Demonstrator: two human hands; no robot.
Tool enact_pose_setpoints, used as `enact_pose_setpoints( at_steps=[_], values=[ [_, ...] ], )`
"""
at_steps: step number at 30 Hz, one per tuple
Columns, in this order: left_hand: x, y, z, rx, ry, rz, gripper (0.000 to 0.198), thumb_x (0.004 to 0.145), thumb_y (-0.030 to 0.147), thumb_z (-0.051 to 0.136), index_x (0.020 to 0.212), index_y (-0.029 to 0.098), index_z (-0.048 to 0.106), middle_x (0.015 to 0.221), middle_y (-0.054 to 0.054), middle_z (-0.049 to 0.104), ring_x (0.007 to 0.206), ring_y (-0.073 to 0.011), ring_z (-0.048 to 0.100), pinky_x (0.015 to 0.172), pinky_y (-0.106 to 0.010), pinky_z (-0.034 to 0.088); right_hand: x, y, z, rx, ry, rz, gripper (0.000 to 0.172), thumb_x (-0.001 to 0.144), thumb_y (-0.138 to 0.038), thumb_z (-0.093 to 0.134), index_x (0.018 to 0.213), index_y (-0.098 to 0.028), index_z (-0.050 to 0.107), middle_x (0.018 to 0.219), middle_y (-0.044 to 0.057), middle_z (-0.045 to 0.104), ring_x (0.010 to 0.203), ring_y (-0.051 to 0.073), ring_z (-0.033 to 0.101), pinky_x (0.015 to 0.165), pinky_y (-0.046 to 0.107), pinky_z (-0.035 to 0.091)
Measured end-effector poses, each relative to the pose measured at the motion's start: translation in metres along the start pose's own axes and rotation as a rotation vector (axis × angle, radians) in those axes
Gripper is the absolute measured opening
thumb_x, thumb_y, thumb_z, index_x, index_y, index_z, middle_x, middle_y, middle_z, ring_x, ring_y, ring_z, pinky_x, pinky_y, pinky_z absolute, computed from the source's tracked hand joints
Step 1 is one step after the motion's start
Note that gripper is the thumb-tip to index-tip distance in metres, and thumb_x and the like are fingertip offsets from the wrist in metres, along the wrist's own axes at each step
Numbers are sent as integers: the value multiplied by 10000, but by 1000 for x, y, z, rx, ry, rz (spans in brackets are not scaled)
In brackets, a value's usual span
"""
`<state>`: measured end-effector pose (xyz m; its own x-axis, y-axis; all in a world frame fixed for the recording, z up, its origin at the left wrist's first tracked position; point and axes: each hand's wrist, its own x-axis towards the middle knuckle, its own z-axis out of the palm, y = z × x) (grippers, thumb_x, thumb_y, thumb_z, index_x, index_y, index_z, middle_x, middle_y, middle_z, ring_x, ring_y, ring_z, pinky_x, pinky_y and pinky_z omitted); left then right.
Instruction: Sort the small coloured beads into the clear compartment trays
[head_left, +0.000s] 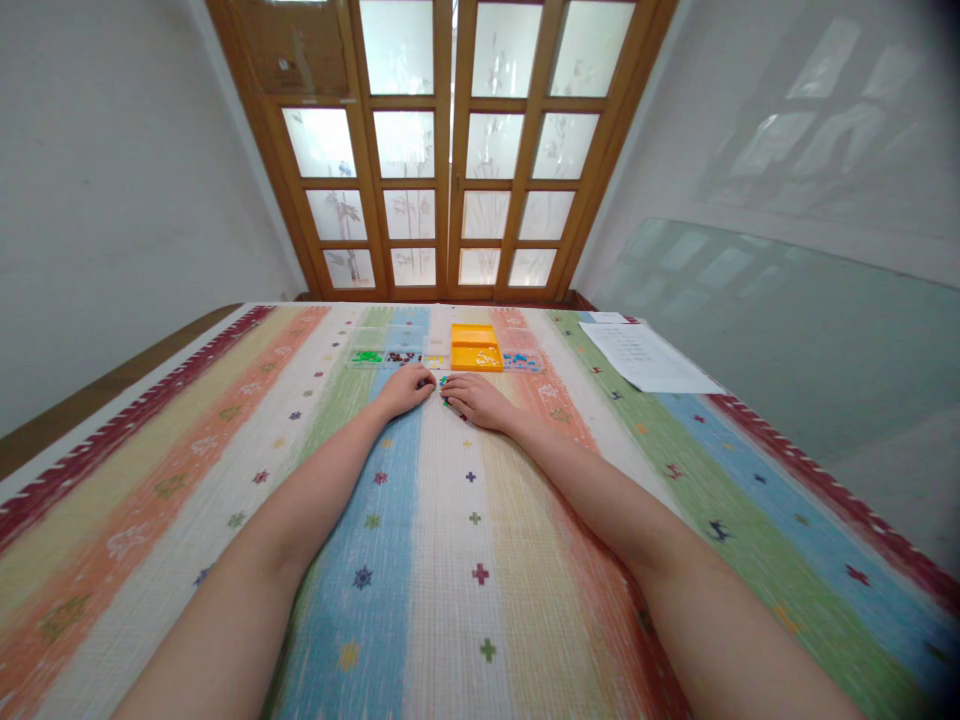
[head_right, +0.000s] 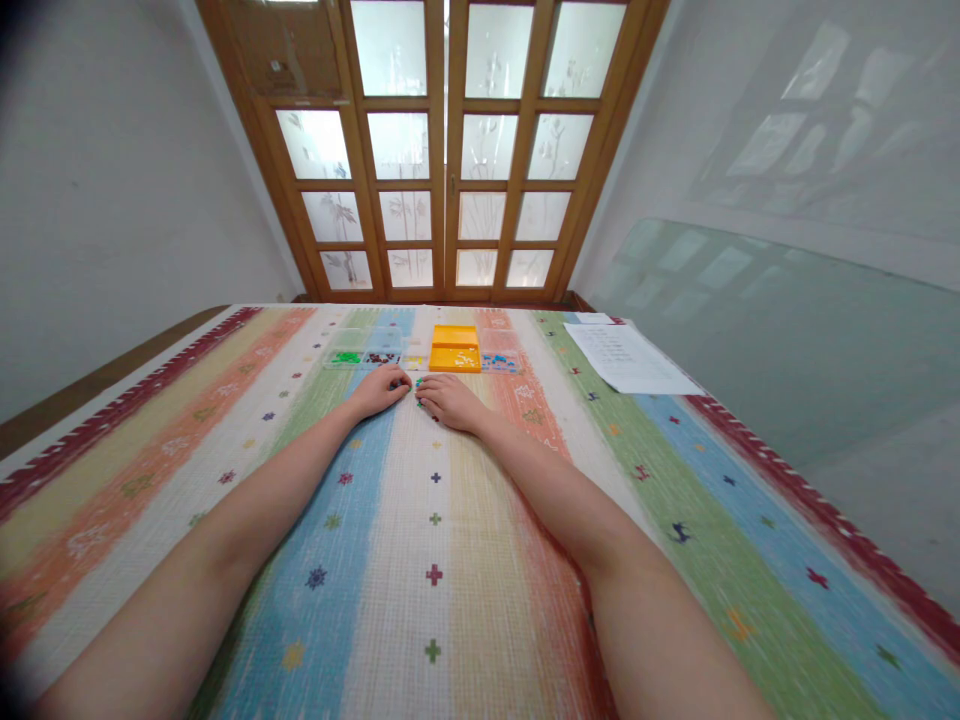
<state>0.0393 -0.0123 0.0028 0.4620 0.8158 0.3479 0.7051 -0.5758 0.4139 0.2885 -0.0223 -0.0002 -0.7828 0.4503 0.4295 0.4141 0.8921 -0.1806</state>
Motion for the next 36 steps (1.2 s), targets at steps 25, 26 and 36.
enact_pose_setpoints(
  at_steps=[25,26,36],
  values=[
    [-1,4,-4,-20,-10,6,128,884,223,629,918,211,752,995,-69,709,1003,-242,648,960,-386,515,-7,34,3,15,544,484,446,1084,-383,404,1295,-191,748,1285,143,738,1207,293,664,1119,513,506],
    [-1,3,-4,-22,-8,7,127,885,225,629,915,211,752,993,-70,707,995,-241,649,953,-384,517,-7,35,3,15,547,492,452,1087,-389,397,1300,-192,744,1286,143,737,1210,294,663,1122,515,504],
    [0,1,-3,-10,-18,-7,148,917,232,608,930,207,753,1014,-74,703,1016,-245,644,962,-385,510,-12,48,9,-42,473,587,452,1076,-335,387,1368,-173,693,1434,163,646,1361,328,567,1193,575,427]
  ],
)
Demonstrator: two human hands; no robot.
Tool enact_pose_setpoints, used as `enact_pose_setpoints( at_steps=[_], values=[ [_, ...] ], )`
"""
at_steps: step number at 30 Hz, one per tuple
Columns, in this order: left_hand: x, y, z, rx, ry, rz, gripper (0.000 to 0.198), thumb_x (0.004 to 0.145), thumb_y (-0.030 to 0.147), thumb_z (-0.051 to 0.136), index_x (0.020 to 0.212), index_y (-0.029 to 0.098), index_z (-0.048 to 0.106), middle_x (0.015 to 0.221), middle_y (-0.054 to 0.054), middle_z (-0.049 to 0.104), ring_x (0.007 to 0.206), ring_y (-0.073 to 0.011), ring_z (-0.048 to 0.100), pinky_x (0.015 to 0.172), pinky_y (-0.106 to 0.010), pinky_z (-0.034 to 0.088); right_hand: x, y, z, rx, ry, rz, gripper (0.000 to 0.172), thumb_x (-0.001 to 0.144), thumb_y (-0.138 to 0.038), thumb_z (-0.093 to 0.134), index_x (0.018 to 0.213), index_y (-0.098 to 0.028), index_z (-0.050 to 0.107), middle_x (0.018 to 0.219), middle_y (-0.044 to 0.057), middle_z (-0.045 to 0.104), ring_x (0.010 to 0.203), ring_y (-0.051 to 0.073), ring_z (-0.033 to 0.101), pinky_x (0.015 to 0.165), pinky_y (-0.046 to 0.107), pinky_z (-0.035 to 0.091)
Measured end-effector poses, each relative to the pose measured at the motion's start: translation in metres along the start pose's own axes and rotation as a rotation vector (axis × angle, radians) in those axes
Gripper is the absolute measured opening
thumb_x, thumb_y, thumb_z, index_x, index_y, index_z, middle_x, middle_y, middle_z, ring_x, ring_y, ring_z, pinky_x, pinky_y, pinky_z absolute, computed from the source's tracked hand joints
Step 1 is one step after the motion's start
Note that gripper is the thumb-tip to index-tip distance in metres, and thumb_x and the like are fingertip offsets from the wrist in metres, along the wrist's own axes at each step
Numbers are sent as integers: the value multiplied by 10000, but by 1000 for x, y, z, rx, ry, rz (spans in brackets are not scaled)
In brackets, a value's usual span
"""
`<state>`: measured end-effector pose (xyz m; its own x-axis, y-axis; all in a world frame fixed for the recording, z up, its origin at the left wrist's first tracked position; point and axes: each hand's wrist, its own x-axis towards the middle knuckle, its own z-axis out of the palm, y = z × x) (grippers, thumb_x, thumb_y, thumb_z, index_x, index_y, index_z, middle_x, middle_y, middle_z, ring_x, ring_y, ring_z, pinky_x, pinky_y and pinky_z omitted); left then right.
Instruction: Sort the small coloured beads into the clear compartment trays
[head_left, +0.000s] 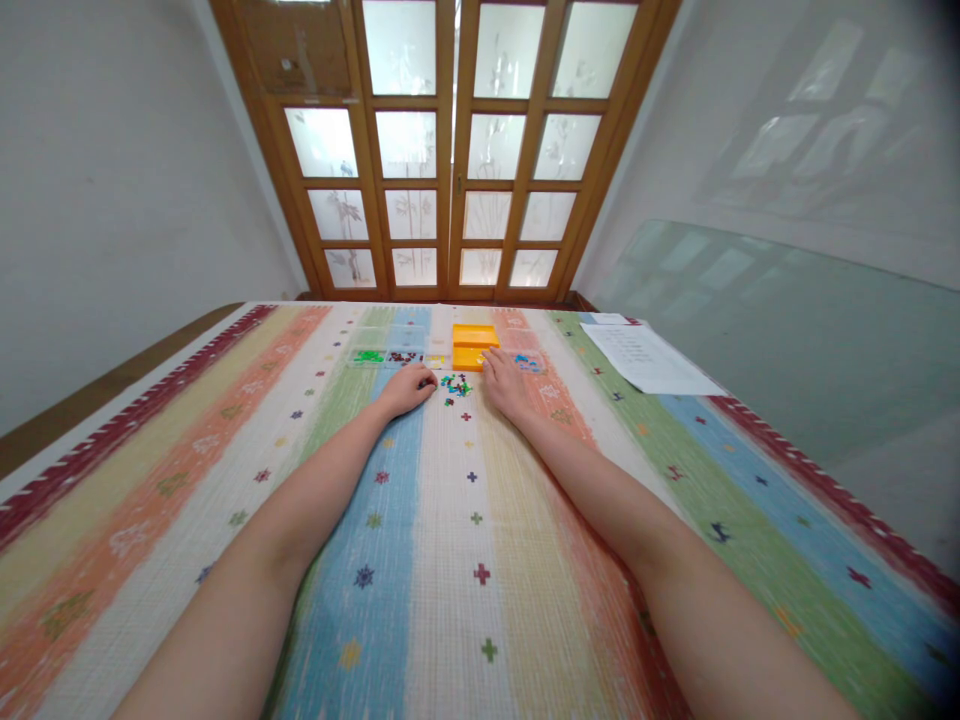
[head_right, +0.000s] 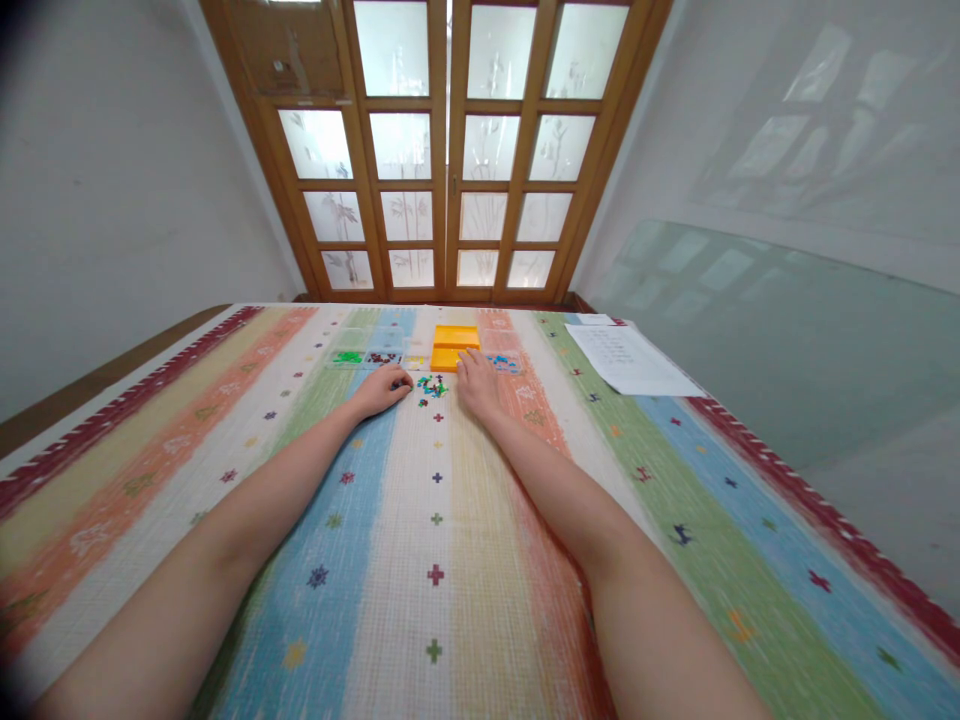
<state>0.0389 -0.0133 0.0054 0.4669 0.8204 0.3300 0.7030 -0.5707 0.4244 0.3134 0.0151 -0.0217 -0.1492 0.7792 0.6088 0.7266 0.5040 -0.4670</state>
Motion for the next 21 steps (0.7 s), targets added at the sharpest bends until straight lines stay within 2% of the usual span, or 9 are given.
enact_pose_setpoints(
  at_steps=[10,18,21],
  values=[
    [1,-7,6,-8,37,18,167,927,249,584,915,204,744,991,-75,699,978,-241,634,939,-385,508,-2,-2,2,-43,-2,-33,391,1077,-339,423,1271,-200,734,1407,142,650,1362,314,555,1196,552,424],
    [1,-12,9,-115,87,-108,175,926,304,595,949,207,738,959,-56,739,888,-222,651,854,-344,501,-2,-12,-5,-97,-48,-18,395,1074,-321,421,1252,-182,744,1446,145,630,1342,307,561,1174,507,440],
    [1,-14,7,-202,181,-160,177,926,313,588,947,208,729,914,-50,748,839,-215,662,810,-329,503,-2,-12,-5,-114,-74,-29,376,1076,-311,437,1258,-185,740,1446,143,627,1346,296,560,1174,480,437]
  ],
)
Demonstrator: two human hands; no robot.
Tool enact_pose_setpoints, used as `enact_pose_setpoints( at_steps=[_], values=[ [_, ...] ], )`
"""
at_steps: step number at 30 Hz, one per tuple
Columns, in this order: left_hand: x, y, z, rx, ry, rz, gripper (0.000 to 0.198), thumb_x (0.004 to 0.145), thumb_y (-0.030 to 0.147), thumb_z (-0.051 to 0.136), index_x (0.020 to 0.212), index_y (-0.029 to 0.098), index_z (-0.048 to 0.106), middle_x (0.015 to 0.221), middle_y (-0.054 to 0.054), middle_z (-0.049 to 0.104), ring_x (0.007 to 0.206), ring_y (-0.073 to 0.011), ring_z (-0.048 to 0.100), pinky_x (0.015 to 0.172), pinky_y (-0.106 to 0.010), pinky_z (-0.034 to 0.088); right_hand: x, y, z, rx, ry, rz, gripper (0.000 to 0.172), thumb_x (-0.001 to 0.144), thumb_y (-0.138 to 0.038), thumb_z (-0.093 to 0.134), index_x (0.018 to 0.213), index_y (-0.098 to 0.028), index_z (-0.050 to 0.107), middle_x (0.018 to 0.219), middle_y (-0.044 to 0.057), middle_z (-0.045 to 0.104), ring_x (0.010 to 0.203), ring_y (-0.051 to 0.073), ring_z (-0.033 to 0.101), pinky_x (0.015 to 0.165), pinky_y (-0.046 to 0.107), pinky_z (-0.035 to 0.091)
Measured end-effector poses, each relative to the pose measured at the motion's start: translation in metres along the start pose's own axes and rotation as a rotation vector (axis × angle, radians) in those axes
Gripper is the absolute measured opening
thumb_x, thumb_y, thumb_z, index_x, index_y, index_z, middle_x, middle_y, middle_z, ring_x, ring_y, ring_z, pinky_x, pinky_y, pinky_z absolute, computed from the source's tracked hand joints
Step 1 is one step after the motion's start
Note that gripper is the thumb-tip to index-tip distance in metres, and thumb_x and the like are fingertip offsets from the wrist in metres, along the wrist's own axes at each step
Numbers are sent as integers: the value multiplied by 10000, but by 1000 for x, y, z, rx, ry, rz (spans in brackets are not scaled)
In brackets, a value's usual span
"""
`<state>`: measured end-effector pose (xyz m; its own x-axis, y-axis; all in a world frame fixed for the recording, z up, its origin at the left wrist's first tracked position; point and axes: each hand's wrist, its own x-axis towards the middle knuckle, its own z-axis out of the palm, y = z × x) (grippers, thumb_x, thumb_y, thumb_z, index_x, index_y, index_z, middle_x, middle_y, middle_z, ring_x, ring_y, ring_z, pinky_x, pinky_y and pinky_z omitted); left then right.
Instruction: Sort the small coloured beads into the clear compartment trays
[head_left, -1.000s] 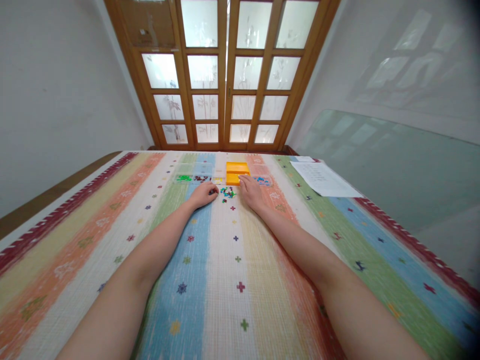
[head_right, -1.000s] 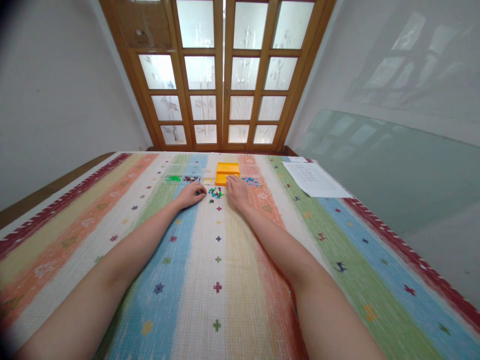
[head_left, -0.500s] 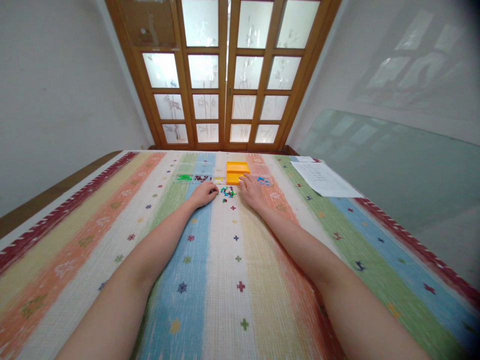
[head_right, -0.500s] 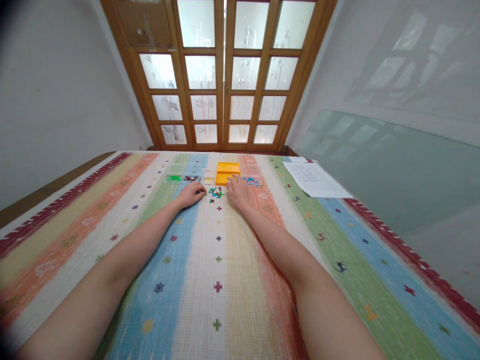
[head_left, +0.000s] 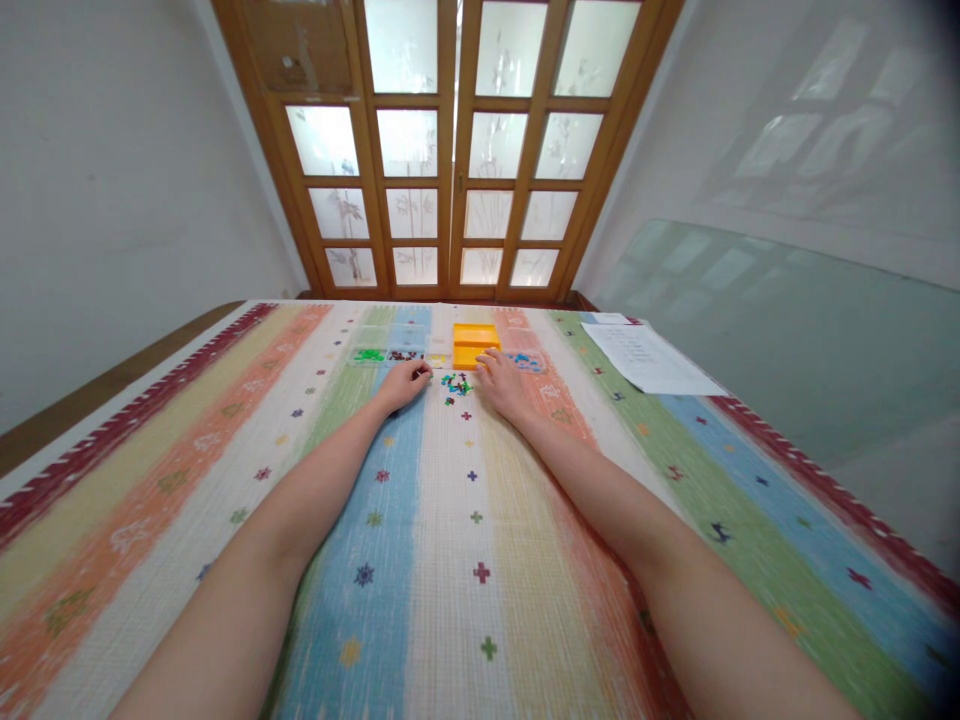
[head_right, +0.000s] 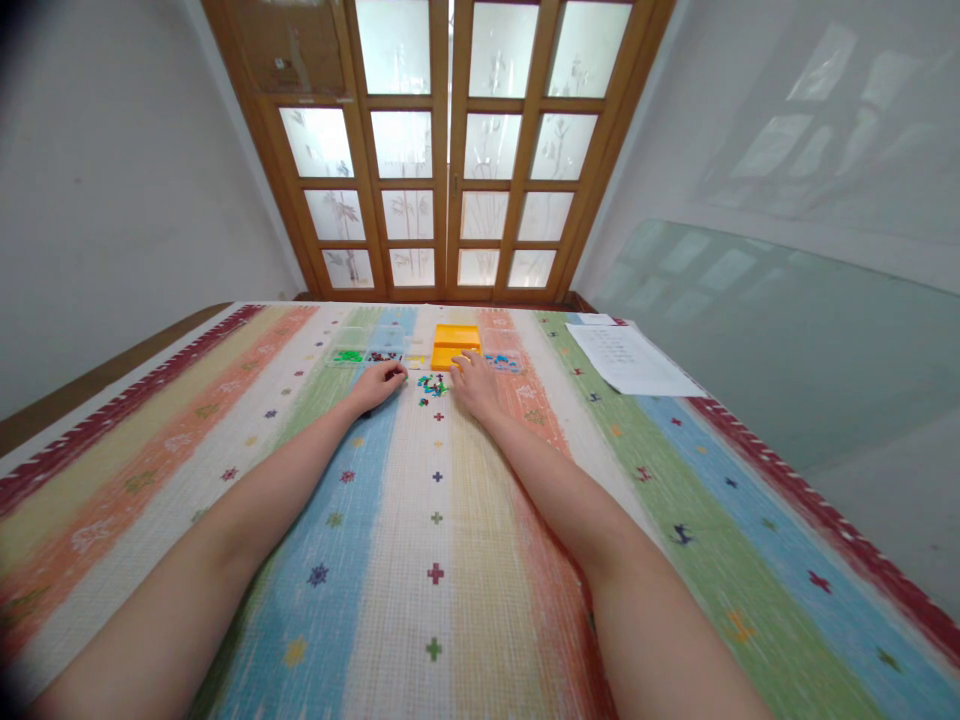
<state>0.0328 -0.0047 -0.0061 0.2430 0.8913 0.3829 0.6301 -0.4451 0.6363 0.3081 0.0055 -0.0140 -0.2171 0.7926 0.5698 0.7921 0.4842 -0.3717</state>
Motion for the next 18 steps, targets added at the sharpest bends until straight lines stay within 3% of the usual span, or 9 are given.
enact_pose_setpoints(
  at_steps=[7,14,18],
  values=[
    [10,-20,-5,-321,288,-225,155,892,333,612,926,198,679,741,-10,690,611,-155,623,642,-271,504,-2,-3,-5,-22,-26,-12,360,1085,-313,455,1265,-185,739,1428,145,633,1334,287,563,1167,464,431],
    [14,-48,-22,-532,600,-357,139,863,300,609,940,186,633,765,-21,709,597,-145,640,600,-255,519,-1,-8,-8,-54,-70,-4,352,1090,-320,466,1264,-194,746,1414,138,647,1326,283,570,1169,460,426],
    [15,-57,-30,-612,694,-421,121,858,264,601,936,174,628,778,-29,716,623,-138,656,622,-245,529,-1,-9,-7,-52,-79,-7,350,1086,-317,468,1253,-196,751,1401,133,659,1315,281,577,1166,461,429]
  ],
)
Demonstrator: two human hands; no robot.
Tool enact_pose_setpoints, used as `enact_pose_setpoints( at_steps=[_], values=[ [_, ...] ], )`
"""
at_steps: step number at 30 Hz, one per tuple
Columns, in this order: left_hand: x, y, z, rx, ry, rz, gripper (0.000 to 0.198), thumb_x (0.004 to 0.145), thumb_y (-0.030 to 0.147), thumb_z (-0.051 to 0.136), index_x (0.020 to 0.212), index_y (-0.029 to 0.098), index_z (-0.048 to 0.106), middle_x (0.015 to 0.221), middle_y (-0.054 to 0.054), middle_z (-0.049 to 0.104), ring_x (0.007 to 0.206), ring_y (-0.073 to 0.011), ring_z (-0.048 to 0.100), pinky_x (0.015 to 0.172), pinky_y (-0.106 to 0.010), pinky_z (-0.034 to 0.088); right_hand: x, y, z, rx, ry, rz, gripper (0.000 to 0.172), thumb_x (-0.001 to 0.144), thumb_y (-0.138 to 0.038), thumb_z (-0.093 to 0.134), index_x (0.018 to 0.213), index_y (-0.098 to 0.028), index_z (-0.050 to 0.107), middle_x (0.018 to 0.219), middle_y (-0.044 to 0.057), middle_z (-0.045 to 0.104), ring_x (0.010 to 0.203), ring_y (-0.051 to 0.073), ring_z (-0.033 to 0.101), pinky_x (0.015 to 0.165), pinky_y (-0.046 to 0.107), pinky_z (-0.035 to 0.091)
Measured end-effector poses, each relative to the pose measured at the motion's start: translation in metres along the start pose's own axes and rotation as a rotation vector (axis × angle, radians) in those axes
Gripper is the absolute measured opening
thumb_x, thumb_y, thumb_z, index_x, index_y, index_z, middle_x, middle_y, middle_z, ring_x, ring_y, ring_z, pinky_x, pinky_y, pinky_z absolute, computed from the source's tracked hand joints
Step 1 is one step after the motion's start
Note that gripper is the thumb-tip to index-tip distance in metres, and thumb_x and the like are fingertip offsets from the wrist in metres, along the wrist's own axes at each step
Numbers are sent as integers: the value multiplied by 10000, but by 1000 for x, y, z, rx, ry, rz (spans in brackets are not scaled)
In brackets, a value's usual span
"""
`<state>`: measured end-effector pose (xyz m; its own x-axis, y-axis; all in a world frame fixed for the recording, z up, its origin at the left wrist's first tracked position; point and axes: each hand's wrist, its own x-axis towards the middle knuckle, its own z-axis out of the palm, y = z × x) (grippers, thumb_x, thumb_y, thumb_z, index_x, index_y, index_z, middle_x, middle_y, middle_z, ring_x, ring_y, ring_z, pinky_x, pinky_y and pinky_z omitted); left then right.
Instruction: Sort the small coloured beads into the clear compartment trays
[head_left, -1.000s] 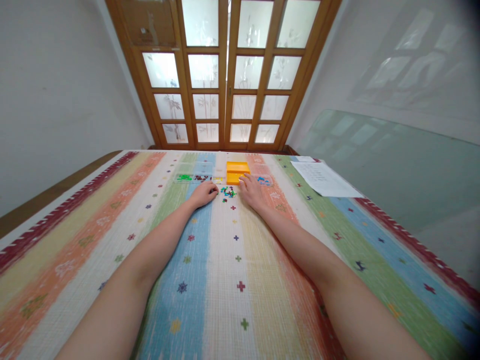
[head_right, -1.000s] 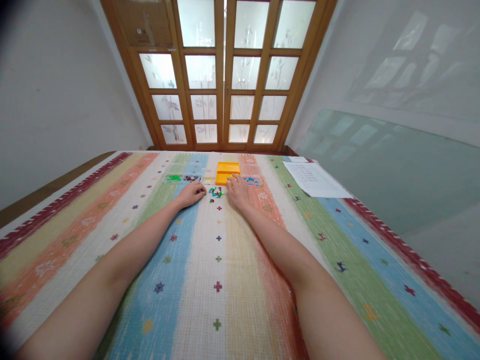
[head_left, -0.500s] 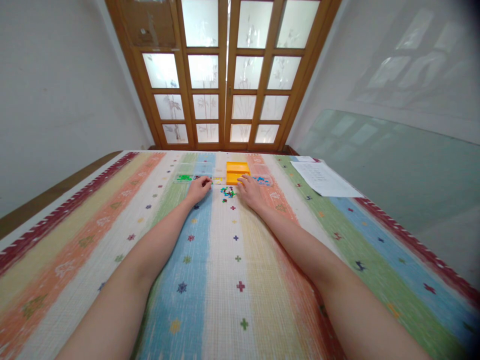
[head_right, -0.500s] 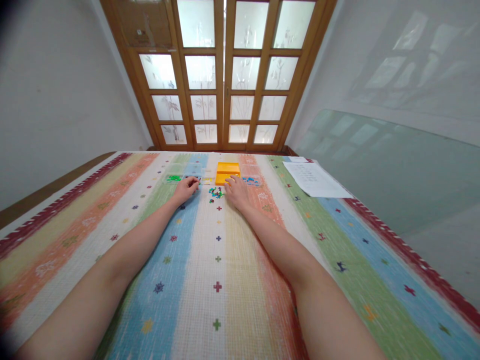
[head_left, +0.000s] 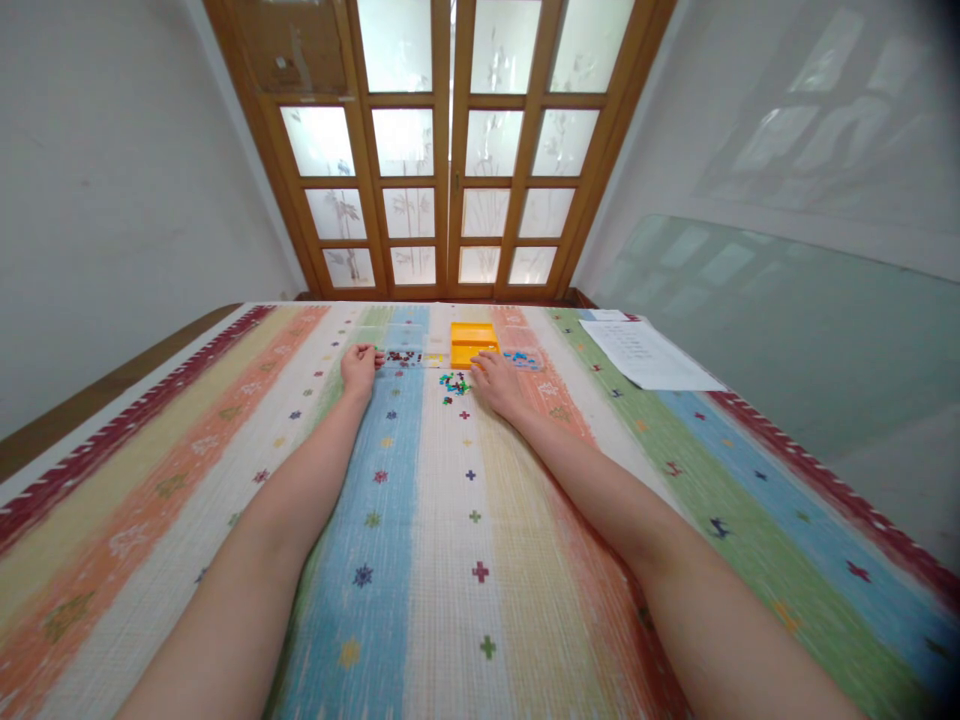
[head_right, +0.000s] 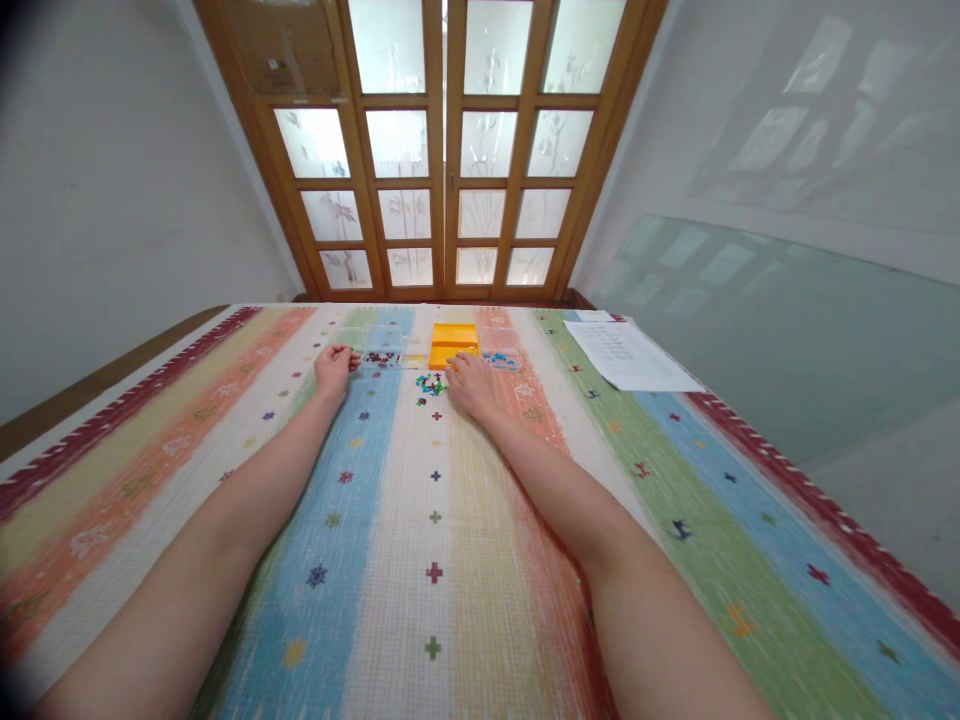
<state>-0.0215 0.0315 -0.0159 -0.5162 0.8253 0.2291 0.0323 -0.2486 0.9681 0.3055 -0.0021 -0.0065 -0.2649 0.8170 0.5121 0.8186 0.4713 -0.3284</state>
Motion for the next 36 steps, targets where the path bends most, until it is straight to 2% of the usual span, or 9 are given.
enact_pose_setpoints(
  at_steps=[9,13,18,24,30,36],
  values=[
    [10,-2,-5,-81,105,-80,92,852,220,598,923,171,631,799,-35,719,624,-122,670,632,-230,547,0,-2,-3,-21,-24,-18,357,1088,-299,451,1250,-183,747,1383,132,670,1302,266,583,1159,428,427],
    [10,-1,-5,-81,105,-95,103,843,205,588,934,176,626,824,-41,728,639,-122,683,630,-222,544,0,-3,-4,-29,-38,-16,351,1089,-299,450,1245,-192,746,1381,127,669,1303,260,579,1158,417,422],
    [8,1,-6,-74,76,-119,239,808,179,570,1034,175,645,936,-72,765,662,-130,700,610,-228,542,0,-4,-5,-34,-49,-19,345,1090,-300,450,1240,-198,744,1368,123,673,1290,255,584,1147,407,425],
    [1,5,-5,-1,13,-99,377,808,208,529,1166,176,640,987,-75,770,673,-127,690,620,-233,535,0,-6,-7,-14,-58,-25,321,1083,-292,472,1206,-201,754,1318,125,697,1249,259,611,1119,412,445],
    [-9,10,-3,197,-79,12,285,822,238,551,1054,184,707,866,-46,747,662,-169,657,674,-282,536,-1,-9,-10,-16,-61,-31,320,1085,-293,470,1175,-204,765,1293,116,709,1229,258,616,1100,401,452],
    [-28,17,8,369,-295,161,200,878,227,569,965,223,750,831,-24,743,687,-186,668,744,-303,536,0,-7,-9,-19,-70,-46,315,1085,-286,472,1138,-198,770,1232,111,724,1169,246,629,1057,375,463]
  ],
)
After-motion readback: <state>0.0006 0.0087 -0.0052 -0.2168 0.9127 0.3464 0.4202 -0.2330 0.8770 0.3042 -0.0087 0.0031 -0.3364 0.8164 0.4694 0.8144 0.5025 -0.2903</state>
